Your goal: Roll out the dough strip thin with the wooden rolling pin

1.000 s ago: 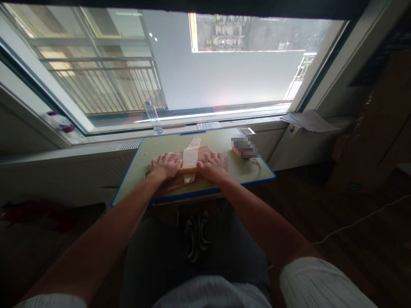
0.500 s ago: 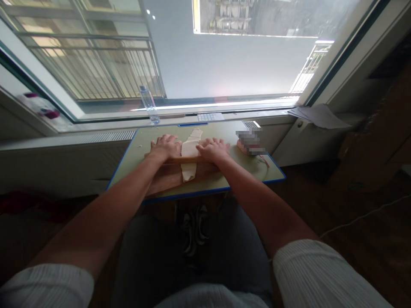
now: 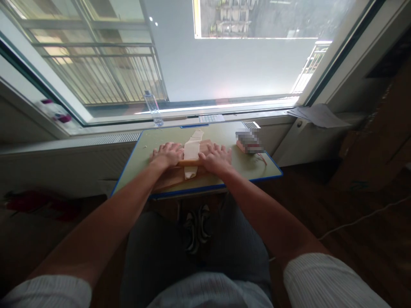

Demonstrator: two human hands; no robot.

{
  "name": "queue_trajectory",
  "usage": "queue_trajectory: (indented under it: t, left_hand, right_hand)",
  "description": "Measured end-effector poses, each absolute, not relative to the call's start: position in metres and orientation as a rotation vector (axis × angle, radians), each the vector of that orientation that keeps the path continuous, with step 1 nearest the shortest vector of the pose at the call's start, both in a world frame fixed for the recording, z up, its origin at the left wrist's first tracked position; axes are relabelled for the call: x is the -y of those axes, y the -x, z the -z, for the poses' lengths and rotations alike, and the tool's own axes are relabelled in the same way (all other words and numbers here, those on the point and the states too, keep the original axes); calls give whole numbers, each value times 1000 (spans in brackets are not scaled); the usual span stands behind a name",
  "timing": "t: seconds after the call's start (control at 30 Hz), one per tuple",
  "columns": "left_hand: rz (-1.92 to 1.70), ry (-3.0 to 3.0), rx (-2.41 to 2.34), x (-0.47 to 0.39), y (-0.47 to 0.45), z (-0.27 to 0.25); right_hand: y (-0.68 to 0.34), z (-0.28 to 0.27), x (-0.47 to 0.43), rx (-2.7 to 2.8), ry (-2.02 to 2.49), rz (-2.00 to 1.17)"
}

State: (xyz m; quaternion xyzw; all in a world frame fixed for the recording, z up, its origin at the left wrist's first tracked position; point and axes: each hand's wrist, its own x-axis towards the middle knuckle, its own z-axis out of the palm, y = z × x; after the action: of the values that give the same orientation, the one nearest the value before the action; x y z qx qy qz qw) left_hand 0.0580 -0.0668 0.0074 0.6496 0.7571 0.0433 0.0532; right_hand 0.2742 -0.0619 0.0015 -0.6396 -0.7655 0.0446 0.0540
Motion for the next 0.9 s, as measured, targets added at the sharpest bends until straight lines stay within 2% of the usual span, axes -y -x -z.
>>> queue_trajectory:
  t: [0.23, 0.47, 0.63, 0.9]
  left_hand:
    - [-139, -2054, -2332, 89, -59, -1]
    - [-184, -1959, -2308, 34, -52, -3]
    - [-283, -1946, -2358, 12, -50, 1]
    - [-170, -1946, -2322, 44, -56, -6]
  right_hand:
    - [-276, 2, 84, 2330, 1881, -48]
    - [-270, -8, 27, 2346, 1927, -272]
    - [-266, -7, 1, 2313, 1939, -322]
    - [-270, -5, 37, 2343, 1922, -208]
